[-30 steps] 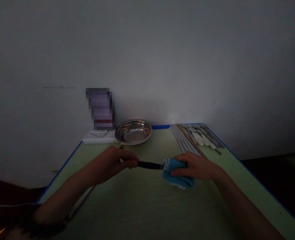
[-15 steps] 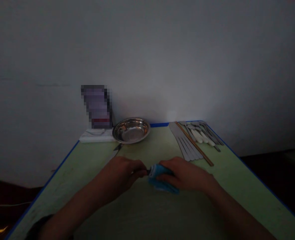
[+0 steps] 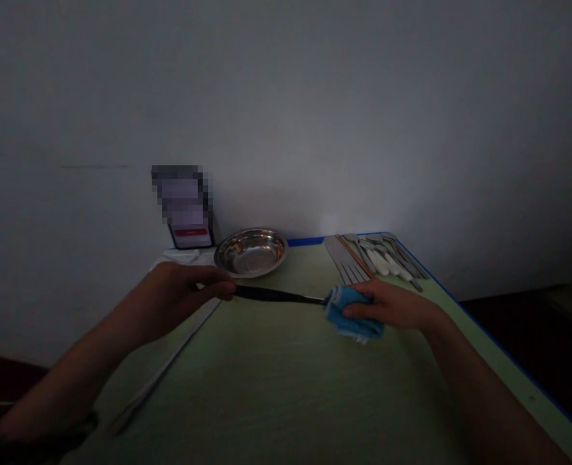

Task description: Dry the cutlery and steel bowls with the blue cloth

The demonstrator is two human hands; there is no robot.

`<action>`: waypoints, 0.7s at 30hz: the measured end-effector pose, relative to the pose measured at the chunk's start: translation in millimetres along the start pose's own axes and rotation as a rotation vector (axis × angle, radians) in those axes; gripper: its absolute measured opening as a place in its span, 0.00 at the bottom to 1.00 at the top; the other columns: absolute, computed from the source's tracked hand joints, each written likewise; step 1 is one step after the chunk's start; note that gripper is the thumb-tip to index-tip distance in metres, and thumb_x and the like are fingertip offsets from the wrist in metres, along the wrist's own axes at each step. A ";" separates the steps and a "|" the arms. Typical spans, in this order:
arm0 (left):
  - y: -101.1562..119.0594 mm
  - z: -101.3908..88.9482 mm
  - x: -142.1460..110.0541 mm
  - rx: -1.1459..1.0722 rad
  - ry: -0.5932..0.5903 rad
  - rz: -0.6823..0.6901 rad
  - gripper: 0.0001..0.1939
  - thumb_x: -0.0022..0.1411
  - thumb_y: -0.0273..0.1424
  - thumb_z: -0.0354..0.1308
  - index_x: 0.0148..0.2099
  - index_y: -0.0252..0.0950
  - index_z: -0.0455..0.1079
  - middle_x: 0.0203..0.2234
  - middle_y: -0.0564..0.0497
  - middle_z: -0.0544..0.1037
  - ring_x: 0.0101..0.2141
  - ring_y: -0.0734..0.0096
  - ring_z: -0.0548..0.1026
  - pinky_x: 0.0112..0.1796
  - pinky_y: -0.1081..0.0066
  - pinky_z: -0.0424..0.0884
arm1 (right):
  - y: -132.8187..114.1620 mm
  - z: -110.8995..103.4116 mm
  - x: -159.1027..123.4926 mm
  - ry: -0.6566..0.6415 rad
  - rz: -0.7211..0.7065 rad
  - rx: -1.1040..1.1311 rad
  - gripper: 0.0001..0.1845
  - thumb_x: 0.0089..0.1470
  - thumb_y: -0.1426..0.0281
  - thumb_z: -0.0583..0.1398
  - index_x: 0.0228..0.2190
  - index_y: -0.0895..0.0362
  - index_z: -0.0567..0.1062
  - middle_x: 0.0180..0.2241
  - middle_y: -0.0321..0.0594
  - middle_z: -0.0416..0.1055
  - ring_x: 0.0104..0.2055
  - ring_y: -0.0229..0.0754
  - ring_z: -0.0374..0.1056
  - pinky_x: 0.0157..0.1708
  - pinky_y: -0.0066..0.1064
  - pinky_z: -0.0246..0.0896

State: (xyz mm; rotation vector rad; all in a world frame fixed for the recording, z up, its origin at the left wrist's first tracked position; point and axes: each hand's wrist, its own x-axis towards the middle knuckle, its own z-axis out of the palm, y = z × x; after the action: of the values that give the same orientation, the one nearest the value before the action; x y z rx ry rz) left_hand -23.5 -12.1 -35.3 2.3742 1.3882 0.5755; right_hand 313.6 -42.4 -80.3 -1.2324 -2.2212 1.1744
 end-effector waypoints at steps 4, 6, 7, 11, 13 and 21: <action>-0.2 -2.0 0.4 -0.023 -0.022 -0.038 0.12 0.54 0.42 0.56 0.30 0.41 0.76 0.19 0.56 0.78 0.18 0.73 0.71 0.22 0.77 0.62 | 4.1 -3.2 -3.4 0.027 0.063 0.011 0.16 0.53 0.57 0.55 0.26 0.58 0.72 0.21 0.33 0.66 0.22 0.33 0.60 0.21 0.24 0.55; 2.8 3.4 0.2 -0.011 -0.069 -0.031 0.12 0.55 0.41 0.55 0.30 0.41 0.76 0.20 0.56 0.78 0.19 0.73 0.71 0.22 0.77 0.62 | 0.0 3.6 0.9 0.021 0.038 -0.065 0.17 0.53 0.57 0.55 0.24 0.58 0.70 0.20 0.32 0.64 0.22 0.33 0.59 0.21 0.23 0.53; 5.7 7.3 -0.2 -0.009 -0.104 -0.023 0.12 0.56 0.41 0.55 0.31 0.40 0.76 0.21 0.55 0.79 0.20 0.73 0.72 0.23 0.77 0.62 | -3.2 8.0 3.9 0.007 0.016 -0.109 0.18 0.53 0.57 0.55 0.23 0.58 0.70 0.19 0.32 0.63 0.21 0.32 0.59 0.21 0.23 0.52; 25.0 28.3 -2.7 -0.062 -0.270 -0.014 0.13 0.59 0.38 0.53 0.32 0.39 0.76 0.23 0.55 0.79 0.23 0.74 0.74 0.25 0.77 0.63 | -17.7 24.4 14.9 -0.076 -0.058 -0.191 0.19 0.54 0.57 0.54 0.22 0.59 0.68 0.18 0.31 0.61 0.19 0.31 0.57 0.19 0.23 0.48; 34.5 38.0 -3.9 -0.096 -0.326 0.012 0.12 0.59 0.37 0.53 0.32 0.39 0.76 0.23 0.56 0.79 0.23 0.75 0.74 0.26 0.78 0.64 | -23.2 30.6 18.4 -0.096 -0.079 -0.198 0.19 0.55 0.57 0.54 0.22 0.59 0.68 0.17 0.30 0.60 0.19 0.30 0.57 0.19 0.23 0.46; 40.1 53.9 -5.4 -0.199 -0.318 -0.001 0.11 0.60 0.36 0.53 0.35 0.38 0.75 0.26 0.54 0.81 0.26 0.74 0.76 0.29 0.77 0.68 | -30.8 52.0 26.0 -0.049 -0.125 -0.209 0.17 0.55 0.57 0.53 0.27 0.59 0.70 0.22 0.33 0.65 0.23 0.32 0.61 0.23 0.24 0.49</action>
State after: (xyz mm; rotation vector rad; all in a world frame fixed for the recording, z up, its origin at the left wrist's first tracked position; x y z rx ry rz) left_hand 30.9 -40.0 -64.0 2.1905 1.1368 0.3012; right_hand 249.8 -55.7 -89.4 -1.1309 -2.4698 0.9548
